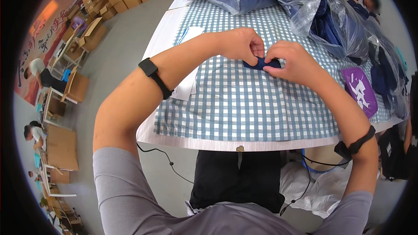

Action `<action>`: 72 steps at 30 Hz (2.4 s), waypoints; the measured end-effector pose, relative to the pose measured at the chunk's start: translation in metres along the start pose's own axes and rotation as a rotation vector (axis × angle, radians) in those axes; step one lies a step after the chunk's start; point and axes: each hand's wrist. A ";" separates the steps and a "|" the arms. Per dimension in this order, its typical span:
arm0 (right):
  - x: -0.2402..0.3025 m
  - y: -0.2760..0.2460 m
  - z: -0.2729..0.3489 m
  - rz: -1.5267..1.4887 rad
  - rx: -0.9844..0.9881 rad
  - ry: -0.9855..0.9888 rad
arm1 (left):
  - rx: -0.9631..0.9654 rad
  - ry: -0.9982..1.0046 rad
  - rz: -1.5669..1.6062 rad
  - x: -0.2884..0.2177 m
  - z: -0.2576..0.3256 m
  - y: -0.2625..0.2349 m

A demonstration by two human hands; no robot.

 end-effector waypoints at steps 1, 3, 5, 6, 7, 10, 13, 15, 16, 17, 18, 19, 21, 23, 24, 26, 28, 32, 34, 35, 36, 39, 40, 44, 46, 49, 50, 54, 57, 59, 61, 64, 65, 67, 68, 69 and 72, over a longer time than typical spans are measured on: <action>-0.001 0.000 -0.002 0.000 0.031 0.028 | -0.009 -0.033 0.032 0.004 0.000 -0.001; -0.009 -0.004 -0.008 -0.005 0.062 0.056 | -0.012 -0.077 0.027 0.002 -0.005 -0.007; -0.015 -0.004 -0.011 -0.038 0.075 0.114 | -0.008 -0.088 0.046 0.004 -0.007 -0.010; -0.016 -0.004 -0.012 -0.077 0.095 0.171 | -0.007 -0.104 0.071 0.006 -0.007 -0.010; -0.017 -0.004 -0.014 -0.078 0.091 0.168 | -0.007 -0.106 0.066 0.009 -0.005 -0.010; -0.021 -0.005 -0.015 -0.148 0.103 0.242 | -0.171 0.160 -0.117 0.008 0.000 -0.005; -0.025 -0.004 -0.016 -0.140 0.103 0.254 | -0.149 0.254 -0.150 0.004 0.005 0.003; -0.027 -0.002 -0.017 -0.162 0.091 0.263 | -0.158 0.267 -0.196 0.000 0.010 0.006; -0.028 -0.001 -0.017 -0.164 0.087 0.267 | -0.174 0.282 -0.240 -0.002 0.010 0.007; -0.029 0.000 -0.017 -0.182 0.079 0.278 | -0.171 0.283 -0.240 0.000 0.010 0.008; -0.030 0.001 -0.017 -0.199 0.070 0.289 | -0.199 0.285 -0.245 0.002 0.010 0.010; -0.031 0.002 -0.016 -0.198 0.069 0.290 | -0.227 0.287 -0.249 0.004 0.009 0.011; -0.036 0.004 -0.015 -0.183 0.089 0.315 | -0.230 0.274 -0.226 0.006 0.008 0.014; -0.036 0.005 -0.012 -0.077 0.027 0.162 | -0.236 0.259 -0.202 0.006 0.008 0.015; -0.034 0.006 -0.011 0.027 -0.033 0.011 | -0.228 0.247 -0.206 0.005 0.009 0.015; -0.027 0.004 -0.005 0.077 -0.012 0.006 | -0.222 0.234 -0.208 0.005 0.011 0.015; -0.026 0.004 -0.002 0.126 0.011 0.001 | -0.244 0.220 -0.291 0.006 0.013 0.016; -0.029 0.005 -0.002 0.095 -0.017 0.038 | -0.255 0.222 -0.402 0.007 0.014 0.018; -0.030 0.005 -0.005 0.098 0.001 0.055 | -0.237 0.187 -0.407 0.008 0.014 0.018; -0.030 0.005 -0.005 0.097 0.005 0.063 | -0.238 0.187 -0.409 0.009 0.014 0.018; -0.031 0.005 -0.005 0.096 0.008 0.071 | -0.248 0.188 -0.404 0.008 0.013 0.018; -0.030 0.002 -0.006 0.056 0.033 0.133 | -0.269 0.181 -0.361 0.007 0.011 0.019; -0.028 -0.001 -0.005 0.060 0.030 0.132 | -0.280 0.172 -0.319 0.006 0.011 0.018; -0.002 -0.012 -0.007 -0.222 0.100 0.352 | -0.260 0.009 -0.170 -0.016 0.034 0.012; 0.015 -0.023 0.001 -0.400 0.081 0.436 | -0.330 0.047 0.050 -0.030 0.050 0.011; 0.052 -0.045 0.012 -0.638 0.110 0.524 | -0.344 0.063 0.157 -0.063 0.078 0.015; 0.064 -0.049 0.014 -0.712 0.136 0.534 | -0.356 0.088 0.234 -0.072 0.088 0.018; 0.085 -0.059 0.014 -1.010 0.227 0.629 | -0.394 0.118 0.440 -0.092 0.110 0.024; 0.063 -0.051 0.001 -1.082 0.161 0.577 | -0.560 0.110 0.601 -0.081 0.104 0.023; 0.050 -0.043 -0.007 -1.075 0.107 0.564 | -0.602 0.130 0.629 -0.065 0.096 0.023; 0.039 -0.038 -0.008 -1.076 0.170 0.539 | -0.614 0.121 0.636 -0.059 0.092 0.024; 0.047 -0.027 -0.006 -1.032 0.157 0.455 | -0.653 -0.009 0.653 -0.059 0.094 0.033; 0.044 -0.028 -0.005 -0.983 0.159 0.503 | -0.634 -0.023 0.679 -0.062 0.094 0.039; 0.033 -0.025 0.000 -0.920 0.145 0.518 | -0.554 -0.107 0.736 -0.081 0.096 0.046; 0.031 -0.023 0.001 -0.925 0.147 0.520 | -0.553 -0.113 0.738 -0.086 0.099 0.055; 0.030 -0.021 0.001 -0.984 0.096 0.526 | -0.585 -0.024 0.693 -0.090 0.101 0.064; 0.027 -0.013 0.002 -1.027 -0.023 0.548 | -0.542 -0.030 0.629 -0.100 0.117 0.083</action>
Point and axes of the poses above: each hand's wrist, its own z-axis away from the middle knuckle, its own y-axis out of the palm, x = y × z, and after that the axes turned 7 degrees about y, right-handed
